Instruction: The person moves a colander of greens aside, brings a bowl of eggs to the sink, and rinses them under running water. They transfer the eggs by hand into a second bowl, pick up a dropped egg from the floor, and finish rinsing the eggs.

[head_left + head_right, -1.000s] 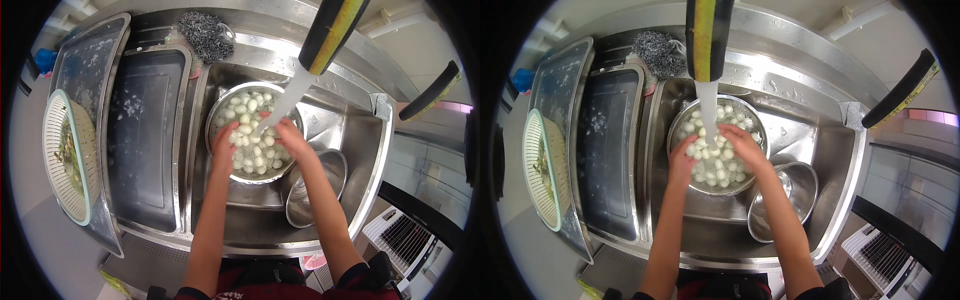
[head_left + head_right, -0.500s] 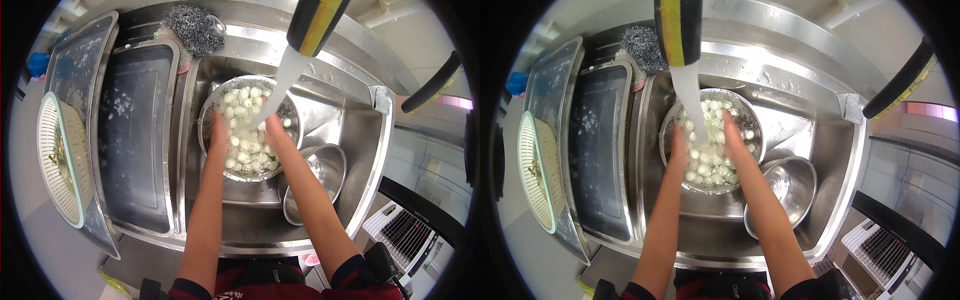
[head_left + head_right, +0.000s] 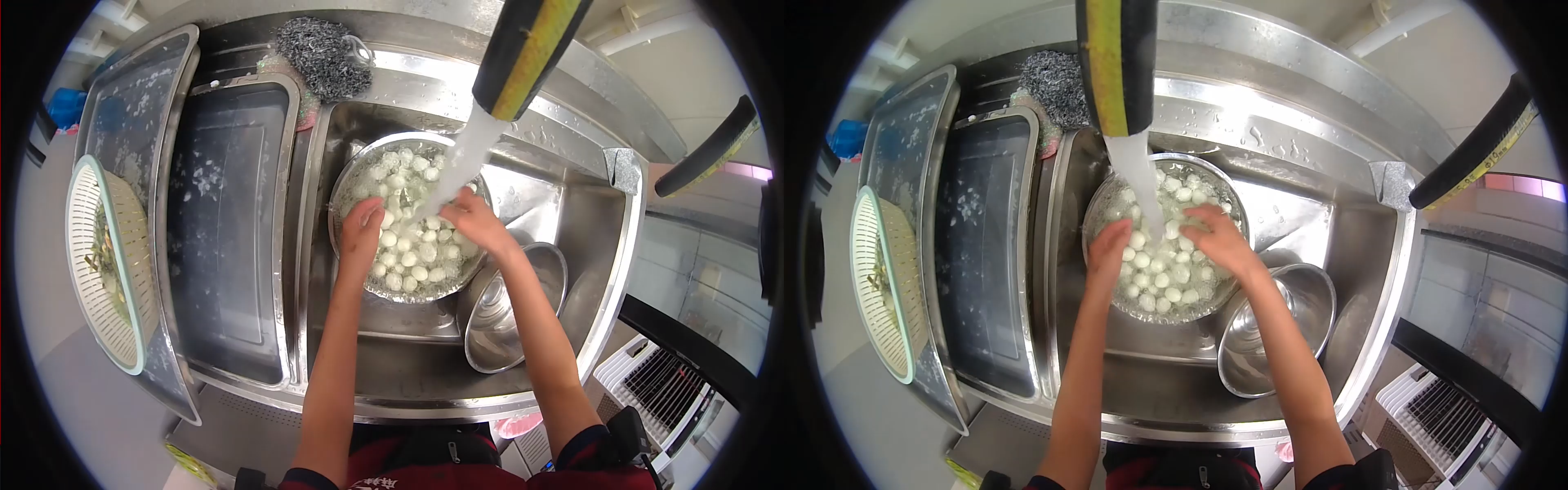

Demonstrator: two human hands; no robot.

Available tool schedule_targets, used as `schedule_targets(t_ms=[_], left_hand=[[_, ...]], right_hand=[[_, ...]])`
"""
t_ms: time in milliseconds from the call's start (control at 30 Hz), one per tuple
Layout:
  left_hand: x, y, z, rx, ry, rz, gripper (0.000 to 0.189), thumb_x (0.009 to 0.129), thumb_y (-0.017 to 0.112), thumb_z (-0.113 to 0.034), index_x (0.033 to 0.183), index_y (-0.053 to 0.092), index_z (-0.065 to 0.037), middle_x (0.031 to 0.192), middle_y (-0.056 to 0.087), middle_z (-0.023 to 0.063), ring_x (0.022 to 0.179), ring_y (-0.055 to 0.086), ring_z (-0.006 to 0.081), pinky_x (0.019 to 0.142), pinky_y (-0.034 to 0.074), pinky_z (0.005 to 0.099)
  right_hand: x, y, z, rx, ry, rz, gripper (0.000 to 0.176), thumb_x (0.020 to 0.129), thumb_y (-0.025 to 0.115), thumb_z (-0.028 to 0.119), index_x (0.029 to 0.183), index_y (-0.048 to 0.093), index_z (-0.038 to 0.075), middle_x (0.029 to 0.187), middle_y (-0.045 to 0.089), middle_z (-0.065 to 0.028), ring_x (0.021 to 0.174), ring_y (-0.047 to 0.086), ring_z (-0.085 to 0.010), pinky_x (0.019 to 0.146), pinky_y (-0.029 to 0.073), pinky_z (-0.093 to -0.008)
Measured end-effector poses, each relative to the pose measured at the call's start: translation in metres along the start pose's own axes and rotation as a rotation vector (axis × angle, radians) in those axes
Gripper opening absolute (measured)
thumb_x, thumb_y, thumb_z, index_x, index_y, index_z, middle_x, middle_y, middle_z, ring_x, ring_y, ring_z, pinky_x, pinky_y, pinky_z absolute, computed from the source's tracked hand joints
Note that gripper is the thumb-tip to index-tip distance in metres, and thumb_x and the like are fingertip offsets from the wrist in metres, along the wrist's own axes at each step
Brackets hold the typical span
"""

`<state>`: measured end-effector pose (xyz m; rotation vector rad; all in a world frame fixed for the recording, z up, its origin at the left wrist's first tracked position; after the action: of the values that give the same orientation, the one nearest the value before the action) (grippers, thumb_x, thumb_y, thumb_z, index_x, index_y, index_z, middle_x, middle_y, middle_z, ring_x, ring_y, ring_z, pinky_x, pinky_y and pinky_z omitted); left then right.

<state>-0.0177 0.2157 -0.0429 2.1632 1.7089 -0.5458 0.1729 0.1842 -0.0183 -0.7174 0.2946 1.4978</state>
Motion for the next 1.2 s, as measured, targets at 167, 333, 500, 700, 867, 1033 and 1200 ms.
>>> schedule_targets(t_ms=[167,333,500,700,867,1033,1200], left_hand=[[0.015,0.005,0.002,0.071,-0.051,-0.147,0.043,0.079,0.049,-0.024,0.113,0.041,0.001,0.112,0.046,0.0174,0.103,0.045,0.0244,0.088,0.032,0.0288],[0.054,0.025,0.036,-0.01,-0.069,-0.093,0.057,0.079,0.047,-0.037,0.118,0.035,0.003,0.117,0.041,0.0206,0.11,0.038,0.0275,0.092,0.028,0.0318],[0.063,0.043,0.003,-0.031,-0.079,0.074,0.058,0.08,0.046,-0.041,0.118,0.038,0.002,0.116,0.043,0.0167,0.109,0.04,0.0246,0.09,0.03,0.0302],[0.065,0.045,0.0,-0.182,-0.062,0.052,0.051,0.08,0.046,-0.039,0.116,0.041,-0.002,0.116,0.044,0.0135,0.108,0.041,0.0209,0.088,0.031,0.0276],[0.064,0.029,0.023,-0.256,-0.04,0.018,0.045,0.081,0.048,-0.031,0.116,0.042,-0.004,0.113,0.046,0.013,0.104,0.043,0.0204,0.087,0.032,0.0299],[0.012,0.023,-0.015,0.004,0.119,-0.038,0.04,0.08,0.051,-0.022,0.114,0.043,-0.001,0.105,0.05,0.011,0.096,0.048,0.0188,0.081,0.038,0.0287],[-0.014,0.042,-0.024,-0.643,-0.091,0.166,0.034,0.081,0.05,-0.015,0.11,0.044,0.002,0.097,0.053,0.0088,0.09,0.052,0.0154,0.077,0.042,0.027]], right_hand=[[0.028,-0.015,-0.016,-0.045,-0.065,-0.39,0.048,0.071,0.057,0.027,0.109,0.045,-0.001,0.101,0.052,-0.0221,0.095,0.05,-0.0317,0.081,0.039,-0.0336],[0.063,0.018,-0.021,0.04,-0.188,-0.457,0.047,0.07,0.059,0.024,0.106,0.046,-0.002,0.095,0.055,-0.0195,0.086,0.053,-0.0258,0.076,0.04,-0.0314],[0.074,0.042,-0.006,0.283,-0.312,-0.441,0.04,0.069,0.061,0.018,0.101,0.048,-0.001,0.088,0.055,-0.0145,0.076,0.051,-0.0174,0.068,0.041,-0.0278],[0.079,0.044,-0.003,0.257,-0.438,-0.436,0.031,0.07,0.06,0.015,0.098,0.051,0.005,0.083,0.056,-0.0099,0.062,0.05,-0.0162,0.058,0.041,-0.0277],[0.032,0.029,0.028,-0.002,-0.482,-0.49,0.029,0.069,0.059,0.011,0.098,0.052,0.006,0.087,0.053,-0.0111,0.058,0.051,-0.0174,0.056,0.041,-0.0271],[0.005,0.032,0.028,0.037,-0.463,-0.416,0.028,0.068,0.058,0.001,0.096,0.054,0.006,0.087,0.049,-0.0087,0.06,0.049,-0.0149,0.055,0.041,-0.0251],[-0.013,0.041,0.027,0.139,-0.462,-0.302,0.034,0.066,0.057,-0.001,0.099,0.054,0.007,0.083,0.043,-0.0051,0.063,0.044,-0.0124,0.055,0.038,-0.022]])
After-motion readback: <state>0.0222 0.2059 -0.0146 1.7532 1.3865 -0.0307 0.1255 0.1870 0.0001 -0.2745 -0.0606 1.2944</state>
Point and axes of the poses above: each hand's wrist, its own x-axis towards the middle knuckle, its own y-axis out of the palm, z = x × y, the point moved 4 cm from there along x, towards the middle knuckle
